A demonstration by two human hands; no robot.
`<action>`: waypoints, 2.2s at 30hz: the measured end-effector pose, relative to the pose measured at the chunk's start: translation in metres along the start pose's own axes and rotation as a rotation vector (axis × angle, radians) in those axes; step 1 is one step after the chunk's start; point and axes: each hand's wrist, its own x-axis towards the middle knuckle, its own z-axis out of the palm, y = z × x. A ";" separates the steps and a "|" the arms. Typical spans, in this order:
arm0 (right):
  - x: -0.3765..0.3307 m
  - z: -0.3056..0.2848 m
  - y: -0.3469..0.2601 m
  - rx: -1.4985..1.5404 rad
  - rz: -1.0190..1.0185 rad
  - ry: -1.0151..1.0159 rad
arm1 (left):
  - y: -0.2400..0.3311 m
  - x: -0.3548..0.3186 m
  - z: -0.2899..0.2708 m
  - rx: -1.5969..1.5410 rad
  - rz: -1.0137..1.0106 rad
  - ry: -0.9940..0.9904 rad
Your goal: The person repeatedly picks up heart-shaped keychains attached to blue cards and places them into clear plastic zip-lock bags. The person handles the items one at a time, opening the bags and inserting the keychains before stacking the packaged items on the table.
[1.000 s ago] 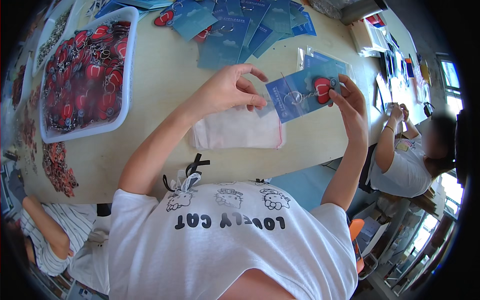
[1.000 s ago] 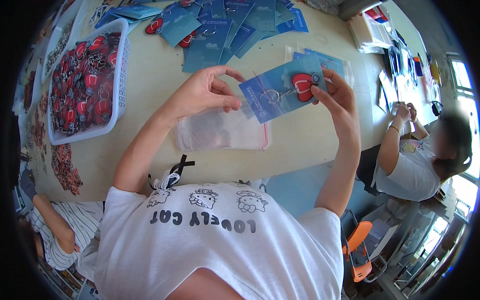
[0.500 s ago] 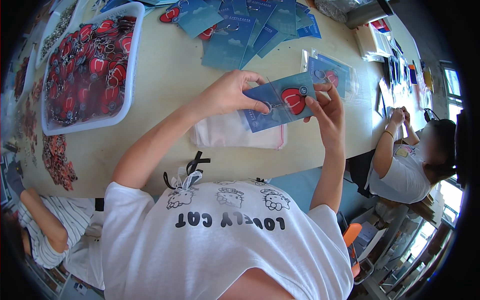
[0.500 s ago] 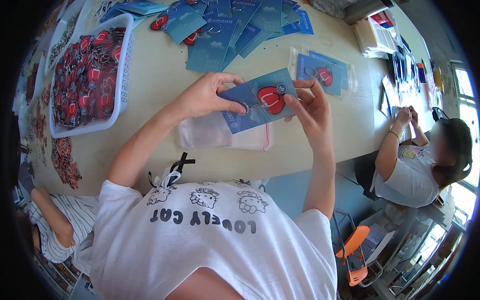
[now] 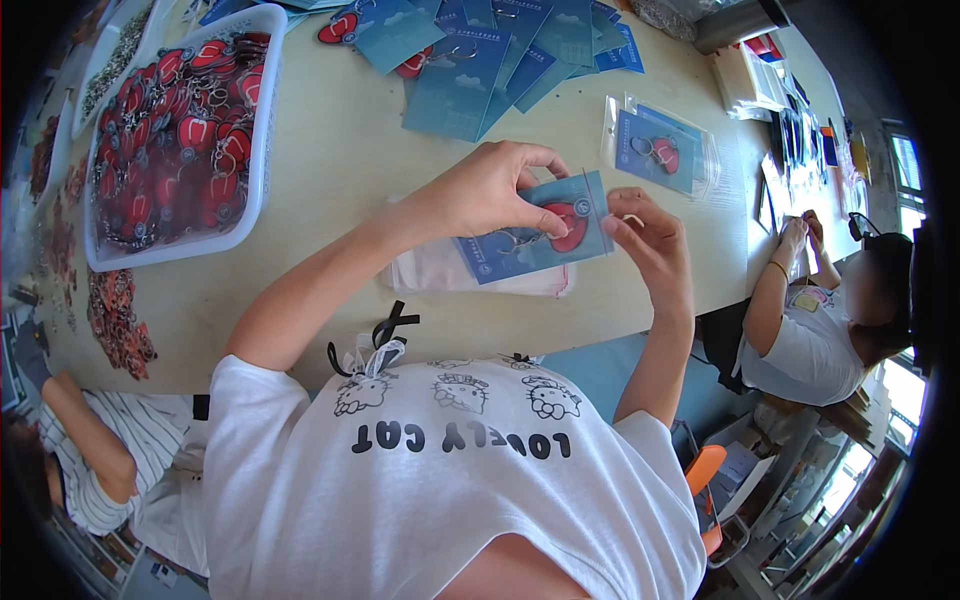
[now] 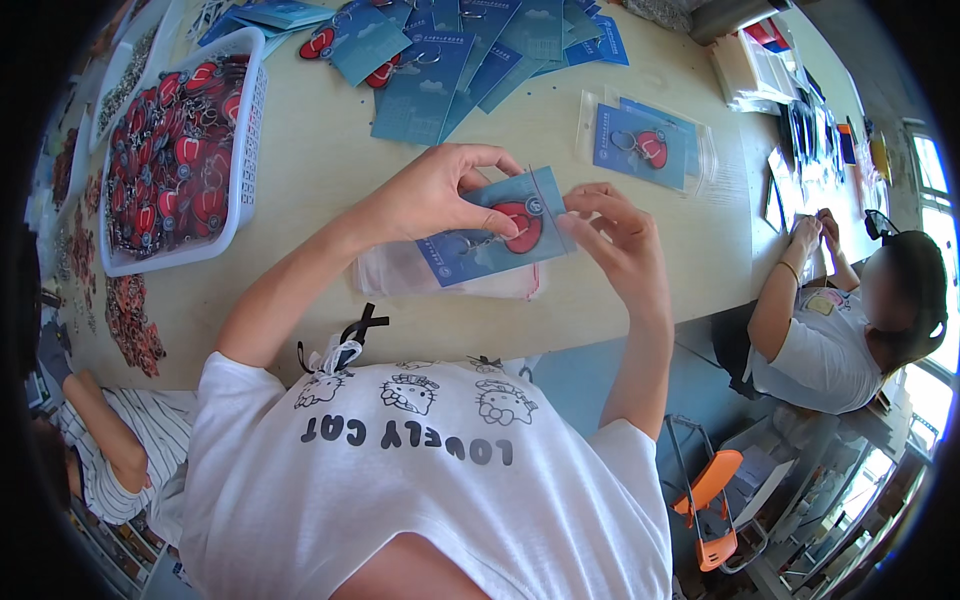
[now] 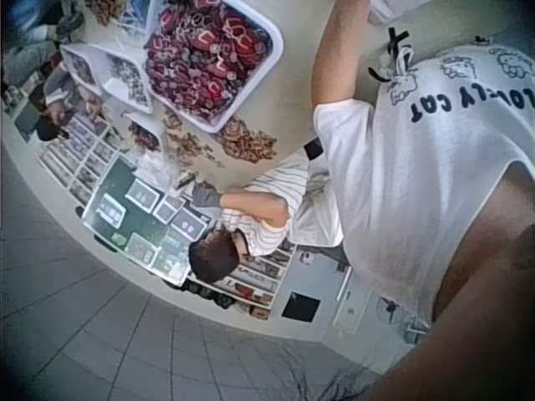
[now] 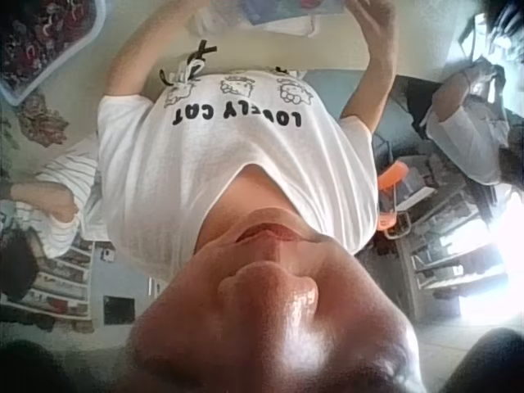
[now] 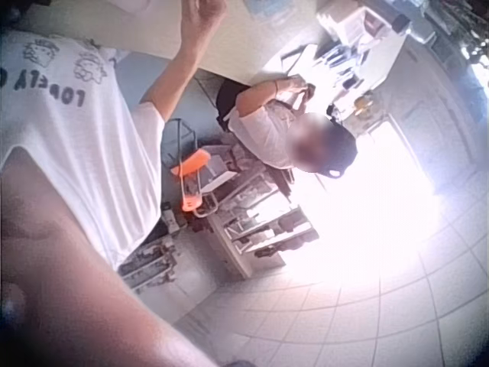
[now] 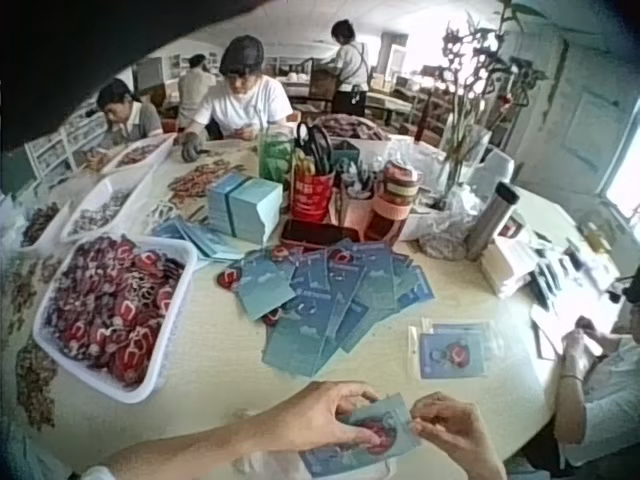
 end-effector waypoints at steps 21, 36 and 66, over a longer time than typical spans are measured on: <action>0.013 -0.089 0.034 -0.009 -0.065 0.325 | -0.012 -0.005 -0.042 0.513 0.361 0.600; 0.182 0.065 -0.011 -0.726 -0.608 0.256 | -0.062 -0.019 -0.043 0.894 0.293 0.875; 0.037 0.023 0.026 0.604 -0.291 0.627 | -0.029 -0.012 0.002 0.960 0.333 0.552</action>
